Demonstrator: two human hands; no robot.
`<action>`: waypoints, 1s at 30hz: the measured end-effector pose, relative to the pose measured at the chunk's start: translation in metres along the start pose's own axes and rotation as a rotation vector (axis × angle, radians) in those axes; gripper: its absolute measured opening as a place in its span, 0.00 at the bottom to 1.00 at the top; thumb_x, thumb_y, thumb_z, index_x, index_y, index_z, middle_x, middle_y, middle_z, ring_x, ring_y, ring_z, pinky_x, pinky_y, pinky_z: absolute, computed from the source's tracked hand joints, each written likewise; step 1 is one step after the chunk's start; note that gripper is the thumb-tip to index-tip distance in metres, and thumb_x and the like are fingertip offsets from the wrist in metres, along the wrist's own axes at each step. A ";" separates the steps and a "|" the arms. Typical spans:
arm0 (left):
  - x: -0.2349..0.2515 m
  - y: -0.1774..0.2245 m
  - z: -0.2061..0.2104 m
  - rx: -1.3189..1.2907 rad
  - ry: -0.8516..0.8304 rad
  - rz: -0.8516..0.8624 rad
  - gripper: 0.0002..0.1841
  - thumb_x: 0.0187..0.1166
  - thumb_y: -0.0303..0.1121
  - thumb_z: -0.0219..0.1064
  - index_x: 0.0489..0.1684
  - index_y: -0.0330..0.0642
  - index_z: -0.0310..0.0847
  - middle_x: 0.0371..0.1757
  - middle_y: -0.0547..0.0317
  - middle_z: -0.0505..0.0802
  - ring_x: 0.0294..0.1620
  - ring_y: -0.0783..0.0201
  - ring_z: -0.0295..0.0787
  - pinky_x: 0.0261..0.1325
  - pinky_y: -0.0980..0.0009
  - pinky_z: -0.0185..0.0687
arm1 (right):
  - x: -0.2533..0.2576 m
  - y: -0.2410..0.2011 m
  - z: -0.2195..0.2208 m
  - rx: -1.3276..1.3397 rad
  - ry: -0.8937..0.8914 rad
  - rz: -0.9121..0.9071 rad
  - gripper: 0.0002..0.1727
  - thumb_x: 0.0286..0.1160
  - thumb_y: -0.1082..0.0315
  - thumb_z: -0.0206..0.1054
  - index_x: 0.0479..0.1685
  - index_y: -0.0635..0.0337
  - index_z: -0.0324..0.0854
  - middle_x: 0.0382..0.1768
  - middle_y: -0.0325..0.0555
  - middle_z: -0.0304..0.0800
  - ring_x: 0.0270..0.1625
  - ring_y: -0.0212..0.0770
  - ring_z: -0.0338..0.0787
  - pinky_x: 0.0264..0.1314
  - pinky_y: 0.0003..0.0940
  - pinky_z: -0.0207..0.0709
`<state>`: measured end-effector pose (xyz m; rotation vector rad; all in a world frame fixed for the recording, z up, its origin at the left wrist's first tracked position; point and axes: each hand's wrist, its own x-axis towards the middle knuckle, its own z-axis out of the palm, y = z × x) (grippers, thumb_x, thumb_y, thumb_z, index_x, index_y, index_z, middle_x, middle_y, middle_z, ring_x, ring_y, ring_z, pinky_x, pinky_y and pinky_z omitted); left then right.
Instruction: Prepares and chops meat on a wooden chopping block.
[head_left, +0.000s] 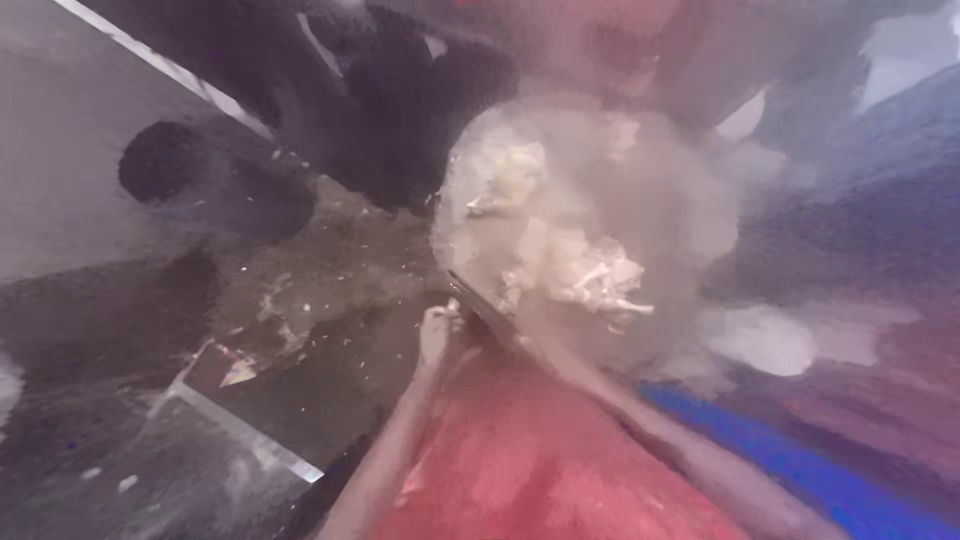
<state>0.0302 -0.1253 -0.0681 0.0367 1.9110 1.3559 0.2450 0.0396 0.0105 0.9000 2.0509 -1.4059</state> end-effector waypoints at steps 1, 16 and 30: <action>0.011 -0.001 -0.019 -0.006 0.139 -0.006 0.21 0.90 0.32 0.57 0.76 0.30 0.63 0.53 0.40 0.89 0.44 0.56 0.91 0.48 0.59 0.90 | 0.000 0.001 0.002 0.004 0.001 0.002 0.33 0.93 0.42 0.43 0.72 0.62 0.76 0.55 0.60 0.88 0.57 0.55 0.90 0.64 0.59 0.80; 0.064 0.180 0.153 1.129 -0.604 0.850 0.22 0.86 0.39 0.61 0.78 0.54 0.78 0.75 0.56 0.86 0.74 0.55 0.83 0.77 0.49 0.77 | 0.004 0.020 -0.008 -0.307 -0.016 -0.231 0.25 0.90 0.50 0.55 0.80 0.48 0.74 0.63 0.59 0.89 0.66 0.62 0.88 0.69 0.66 0.77; 0.044 0.218 0.126 1.100 -0.604 0.608 0.28 0.71 0.43 0.77 0.70 0.43 0.79 0.58 0.46 0.91 0.58 0.53 0.90 0.65 0.47 0.83 | -0.022 0.052 -0.014 0.275 0.185 -0.065 0.29 0.93 0.50 0.52 0.75 0.65 0.76 0.65 0.65 0.86 0.69 0.58 0.86 0.77 0.58 0.73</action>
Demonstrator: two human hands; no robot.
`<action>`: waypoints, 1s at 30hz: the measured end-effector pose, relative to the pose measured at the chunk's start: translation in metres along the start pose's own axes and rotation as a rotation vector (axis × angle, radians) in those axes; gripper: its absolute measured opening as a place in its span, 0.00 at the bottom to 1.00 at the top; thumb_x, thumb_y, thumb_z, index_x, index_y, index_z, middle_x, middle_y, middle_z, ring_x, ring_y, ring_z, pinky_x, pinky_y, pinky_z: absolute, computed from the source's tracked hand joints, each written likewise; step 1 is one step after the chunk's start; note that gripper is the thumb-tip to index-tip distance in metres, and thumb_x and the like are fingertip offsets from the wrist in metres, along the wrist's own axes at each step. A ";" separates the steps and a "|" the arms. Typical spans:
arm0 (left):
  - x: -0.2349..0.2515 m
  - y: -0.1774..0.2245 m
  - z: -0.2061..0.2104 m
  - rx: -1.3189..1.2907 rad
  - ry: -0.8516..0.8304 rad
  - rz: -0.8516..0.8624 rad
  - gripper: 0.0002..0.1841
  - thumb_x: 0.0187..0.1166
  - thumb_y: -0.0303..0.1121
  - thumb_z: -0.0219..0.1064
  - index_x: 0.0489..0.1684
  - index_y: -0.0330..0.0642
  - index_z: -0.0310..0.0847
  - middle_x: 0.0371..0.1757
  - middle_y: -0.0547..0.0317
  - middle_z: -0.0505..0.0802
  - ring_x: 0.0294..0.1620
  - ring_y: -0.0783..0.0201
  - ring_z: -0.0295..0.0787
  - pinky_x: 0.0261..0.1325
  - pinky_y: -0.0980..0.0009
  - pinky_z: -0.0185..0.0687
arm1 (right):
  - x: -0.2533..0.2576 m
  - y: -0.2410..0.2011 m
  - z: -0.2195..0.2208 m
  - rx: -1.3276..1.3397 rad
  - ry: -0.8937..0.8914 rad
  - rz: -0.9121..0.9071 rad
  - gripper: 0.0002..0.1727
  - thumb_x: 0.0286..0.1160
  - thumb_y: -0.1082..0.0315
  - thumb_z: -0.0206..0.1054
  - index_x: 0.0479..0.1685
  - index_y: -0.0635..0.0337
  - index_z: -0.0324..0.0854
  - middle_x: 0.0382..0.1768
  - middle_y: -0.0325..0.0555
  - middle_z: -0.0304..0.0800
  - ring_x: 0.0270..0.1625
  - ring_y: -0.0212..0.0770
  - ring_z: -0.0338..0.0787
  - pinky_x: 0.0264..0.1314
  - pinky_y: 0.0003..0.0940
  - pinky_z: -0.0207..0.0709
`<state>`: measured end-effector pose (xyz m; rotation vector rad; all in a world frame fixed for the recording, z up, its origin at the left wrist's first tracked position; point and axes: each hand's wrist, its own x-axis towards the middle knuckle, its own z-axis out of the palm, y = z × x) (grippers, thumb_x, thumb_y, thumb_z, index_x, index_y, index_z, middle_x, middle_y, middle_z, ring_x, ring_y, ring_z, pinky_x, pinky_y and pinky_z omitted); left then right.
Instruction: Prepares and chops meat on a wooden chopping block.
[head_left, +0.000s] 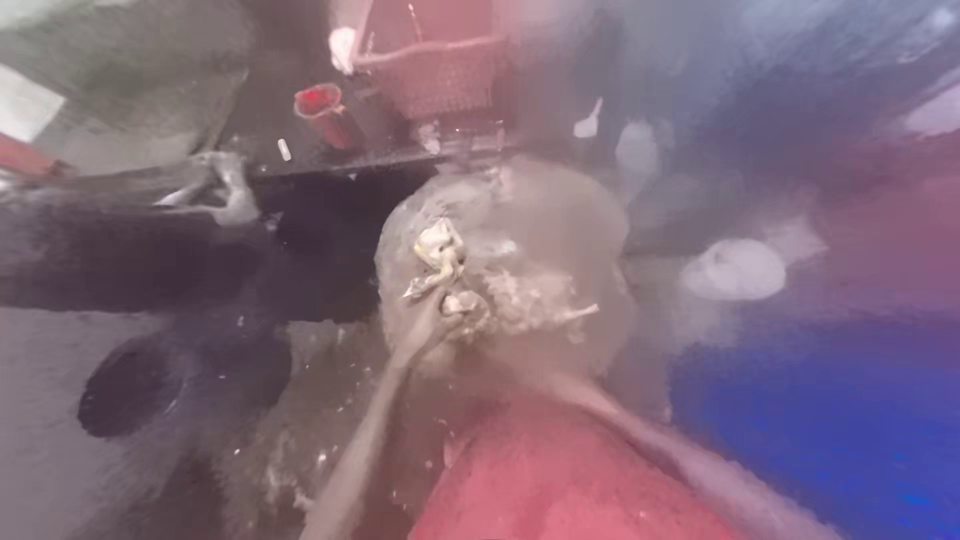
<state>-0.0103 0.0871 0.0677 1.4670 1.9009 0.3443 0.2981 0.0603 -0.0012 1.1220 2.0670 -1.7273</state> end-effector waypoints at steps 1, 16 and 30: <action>-0.015 -0.001 0.002 -0.135 0.050 -0.036 0.28 0.72 0.41 0.77 0.69 0.41 0.78 0.57 0.46 0.91 0.55 0.55 0.90 0.62 0.52 0.85 | 0.000 0.006 -0.008 0.047 0.060 0.023 0.28 0.93 0.51 0.51 0.74 0.66 0.76 0.64 0.64 0.86 0.68 0.56 0.87 0.76 0.54 0.74; -0.073 -0.069 0.126 -0.425 0.155 -0.430 0.25 0.80 0.45 0.71 0.71 0.40 0.79 0.58 0.46 0.92 0.58 0.54 0.91 0.67 0.52 0.85 | 0.030 -0.058 -0.026 -0.204 0.042 0.067 0.32 0.92 0.45 0.48 0.78 0.62 0.72 0.62 0.63 0.87 0.64 0.57 0.88 0.71 0.59 0.77; -0.078 -0.063 0.144 -0.241 0.122 -0.443 0.25 0.77 0.52 0.71 0.62 0.42 0.84 0.55 0.48 0.92 0.57 0.52 0.90 0.65 0.48 0.83 | 0.026 -0.073 -0.016 -0.280 0.051 -0.020 0.32 0.88 0.40 0.50 0.71 0.59 0.79 0.54 0.55 0.91 0.58 0.50 0.91 0.65 0.55 0.82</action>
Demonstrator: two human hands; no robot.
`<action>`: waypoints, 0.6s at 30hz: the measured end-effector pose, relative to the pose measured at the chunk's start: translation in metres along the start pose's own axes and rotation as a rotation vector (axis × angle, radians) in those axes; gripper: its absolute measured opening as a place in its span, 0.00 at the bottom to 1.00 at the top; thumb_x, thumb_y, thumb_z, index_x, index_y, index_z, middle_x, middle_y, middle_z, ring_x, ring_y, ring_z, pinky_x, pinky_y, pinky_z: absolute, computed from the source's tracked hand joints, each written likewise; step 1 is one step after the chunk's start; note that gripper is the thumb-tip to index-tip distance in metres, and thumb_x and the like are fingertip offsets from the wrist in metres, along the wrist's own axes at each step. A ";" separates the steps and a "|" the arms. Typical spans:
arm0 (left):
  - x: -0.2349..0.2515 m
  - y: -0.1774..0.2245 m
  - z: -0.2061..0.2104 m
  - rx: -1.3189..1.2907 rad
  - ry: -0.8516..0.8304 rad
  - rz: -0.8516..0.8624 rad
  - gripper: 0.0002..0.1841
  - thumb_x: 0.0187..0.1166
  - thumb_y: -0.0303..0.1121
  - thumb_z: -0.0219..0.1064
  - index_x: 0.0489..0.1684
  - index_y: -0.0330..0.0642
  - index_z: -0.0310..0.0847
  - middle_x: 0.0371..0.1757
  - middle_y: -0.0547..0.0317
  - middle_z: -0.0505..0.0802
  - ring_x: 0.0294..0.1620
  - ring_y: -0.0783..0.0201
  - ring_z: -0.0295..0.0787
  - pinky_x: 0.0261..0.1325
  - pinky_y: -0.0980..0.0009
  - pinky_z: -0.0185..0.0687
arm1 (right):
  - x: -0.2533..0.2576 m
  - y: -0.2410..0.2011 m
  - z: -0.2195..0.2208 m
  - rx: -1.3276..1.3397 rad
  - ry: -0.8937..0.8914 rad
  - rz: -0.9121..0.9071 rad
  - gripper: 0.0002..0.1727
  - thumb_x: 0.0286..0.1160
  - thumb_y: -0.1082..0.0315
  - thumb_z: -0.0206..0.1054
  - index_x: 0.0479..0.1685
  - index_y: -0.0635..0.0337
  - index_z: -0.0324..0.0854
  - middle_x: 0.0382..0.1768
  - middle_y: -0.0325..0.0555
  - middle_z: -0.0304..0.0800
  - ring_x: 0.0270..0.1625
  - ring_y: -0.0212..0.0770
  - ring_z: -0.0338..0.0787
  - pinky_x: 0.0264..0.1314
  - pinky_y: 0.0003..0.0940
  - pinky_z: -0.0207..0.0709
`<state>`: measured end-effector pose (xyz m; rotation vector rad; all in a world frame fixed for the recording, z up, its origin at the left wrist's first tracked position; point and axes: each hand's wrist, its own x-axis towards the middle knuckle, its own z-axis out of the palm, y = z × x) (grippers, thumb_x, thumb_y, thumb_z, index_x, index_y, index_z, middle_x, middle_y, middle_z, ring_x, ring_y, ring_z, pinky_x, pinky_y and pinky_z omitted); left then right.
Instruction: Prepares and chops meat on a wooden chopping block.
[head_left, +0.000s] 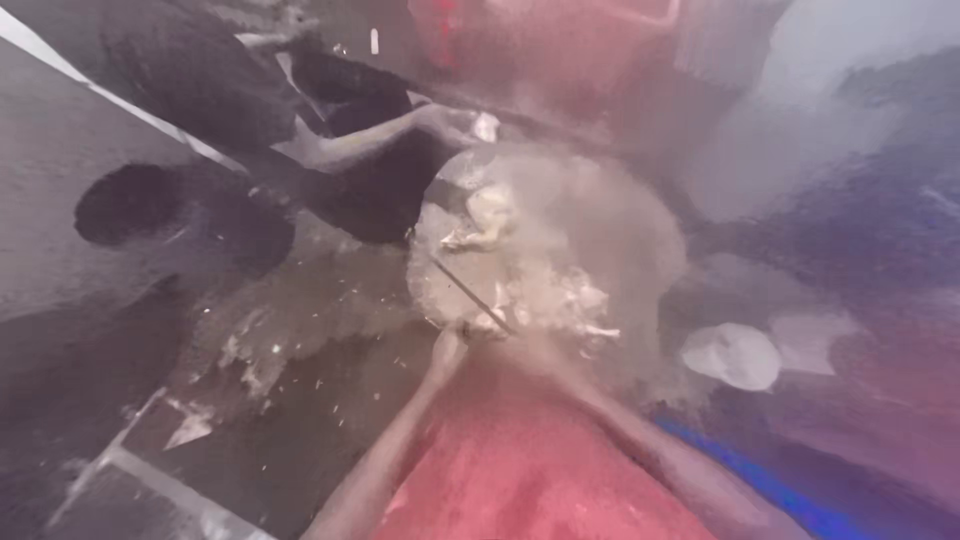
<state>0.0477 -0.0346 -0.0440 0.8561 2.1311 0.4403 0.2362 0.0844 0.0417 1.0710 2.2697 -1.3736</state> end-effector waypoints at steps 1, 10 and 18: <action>0.000 0.002 0.000 0.043 0.001 0.002 0.25 0.79 0.52 0.68 0.64 0.41 0.84 0.57 0.48 0.92 0.60 0.51 0.90 0.66 0.48 0.83 | 0.012 0.016 0.009 -0.094 -0.056 0.065 0.36 0.88 0.36 0.47 0.70 0.59 0.79 0.58 0.58 0.90 0.62 0.54 0.90 0.68 0.60 0.80; -0.018 -0.021 -0.021 -0.128 0.046 -0.110 0.23 0.78 0.47 0.71 0.68 0.44 0.83 0.56 0.49 0.94 0.58 0.54 0.92 0.66 0.48 0.83 | -0.010 -0.015 -0.007 -0.016 -0.019 -0.024 0.27 0.89 0.46 0.51 0.72 0.56 0.77 0.51 0.54 0.91 0.55 0.51 0.91 0.62 0.56 0.83; -0.018 -0.045 -0.024 -0.259 0.015 -0.108 0.23 0.80 0.46 0.70 0.65 0.40 0.83 0.53 0.46 0.92 0.52 0.55 0.91 0.62 0.52 0.85 | 0.003 0.020 0.002 -0.222 -0.119 0.066 0.37 0.88 0.34 0.46 0.78 0.54 0.75 0.65 0.57 0.87 0.68 0.57 0.87 0.73 0.63 0.76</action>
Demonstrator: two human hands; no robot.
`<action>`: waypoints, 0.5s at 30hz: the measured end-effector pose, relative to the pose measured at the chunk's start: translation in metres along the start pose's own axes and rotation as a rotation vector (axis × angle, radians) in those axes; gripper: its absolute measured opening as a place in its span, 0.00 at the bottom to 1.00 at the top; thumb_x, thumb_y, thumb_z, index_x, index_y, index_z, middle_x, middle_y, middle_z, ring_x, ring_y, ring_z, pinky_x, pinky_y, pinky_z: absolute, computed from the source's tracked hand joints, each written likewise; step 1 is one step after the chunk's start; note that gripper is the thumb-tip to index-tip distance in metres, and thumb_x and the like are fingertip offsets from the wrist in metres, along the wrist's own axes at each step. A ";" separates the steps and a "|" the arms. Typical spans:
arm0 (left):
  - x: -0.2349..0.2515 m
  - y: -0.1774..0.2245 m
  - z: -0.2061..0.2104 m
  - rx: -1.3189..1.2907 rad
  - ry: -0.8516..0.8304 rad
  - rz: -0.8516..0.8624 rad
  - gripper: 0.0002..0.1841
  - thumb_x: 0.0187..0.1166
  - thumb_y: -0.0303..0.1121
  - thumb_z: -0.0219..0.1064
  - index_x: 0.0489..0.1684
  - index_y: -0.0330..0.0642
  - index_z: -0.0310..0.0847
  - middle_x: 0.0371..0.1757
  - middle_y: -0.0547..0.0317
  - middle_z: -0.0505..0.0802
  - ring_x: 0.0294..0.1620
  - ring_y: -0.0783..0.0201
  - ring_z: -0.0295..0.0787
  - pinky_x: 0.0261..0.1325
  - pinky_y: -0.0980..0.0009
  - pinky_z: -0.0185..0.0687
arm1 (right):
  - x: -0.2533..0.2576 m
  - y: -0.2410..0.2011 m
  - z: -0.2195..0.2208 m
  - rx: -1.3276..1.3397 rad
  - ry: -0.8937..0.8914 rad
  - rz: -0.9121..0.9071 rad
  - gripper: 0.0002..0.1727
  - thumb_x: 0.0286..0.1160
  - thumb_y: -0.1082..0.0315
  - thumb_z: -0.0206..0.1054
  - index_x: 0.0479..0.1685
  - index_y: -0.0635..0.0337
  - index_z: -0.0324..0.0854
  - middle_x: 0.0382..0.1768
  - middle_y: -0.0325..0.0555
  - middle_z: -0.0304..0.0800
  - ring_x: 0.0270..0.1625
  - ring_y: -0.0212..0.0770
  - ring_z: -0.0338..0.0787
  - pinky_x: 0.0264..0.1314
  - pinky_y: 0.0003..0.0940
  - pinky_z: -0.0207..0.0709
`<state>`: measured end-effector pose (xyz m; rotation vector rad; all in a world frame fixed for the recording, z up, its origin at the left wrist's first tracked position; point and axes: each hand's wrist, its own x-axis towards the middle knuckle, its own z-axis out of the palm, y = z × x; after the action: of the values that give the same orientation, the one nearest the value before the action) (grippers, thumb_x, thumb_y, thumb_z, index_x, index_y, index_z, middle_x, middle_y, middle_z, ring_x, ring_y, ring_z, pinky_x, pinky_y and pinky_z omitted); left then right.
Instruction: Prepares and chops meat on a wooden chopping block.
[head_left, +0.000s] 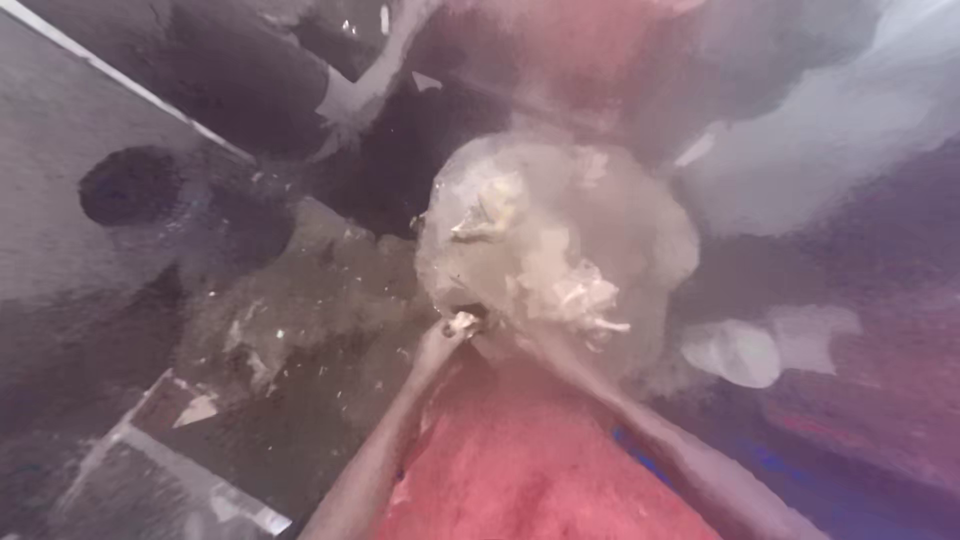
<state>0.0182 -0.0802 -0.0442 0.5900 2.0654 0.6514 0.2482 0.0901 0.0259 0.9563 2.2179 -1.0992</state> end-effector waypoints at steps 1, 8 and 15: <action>-0.008 -0.001 0.003 -0.065 -0.024 -0.021 0.21 0.80 0.44 0.70 0.63 0.37 0.83 0.52 0.46 0.92 0.48 0.57 0.91 0.57 0.55 0.87 | -0.012 -0.011 -0.002 0.033 0.005 0.006 0.36 0.88 0.36 0.47 0.78 0.55 0.75 0.66 0.57 0.87 0.68 0.56 0.87 0.73 0.62 0.75; -0.021 -0.002 0.038 -0.387 -0.030 -0.124 0.19 0.83 0.40 0.68 0.63 0.36 0.81 0.43 0.51 0.94 0.33 0.61 0.94 0.38 0.63 0.94 | -0.001 -0.007 0.034 0.419 -0.019 -0.106 0.30 0.92 0.46 0.49 0.71 0.63 0.78 0.58 0.57 0.89 0.60 0.48 0.89 0.70 0.49 0.79; -0.012 0.030 0.037 -0.459 -0.119 -0.110 0.18 0.89 0.42 0.62 0.61 0.34 0.81 0.41 0.52 0.96 0.32 0.61 0.95 0.36 0.65 0.94 | -0.011 -0.003 0.010 0.378 0.182 -0.034 0.27 0.93 0.50 0.49 0.73 0.63 0.77 0.54 0.56 0.89 0.55 0.47 0.90 0.65 0.48 0.81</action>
<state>0.0603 -0.0564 -0.0361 0.2414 1.7435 0.9630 0.2538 0.0764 0.0288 1.2186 2.2152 -1.5394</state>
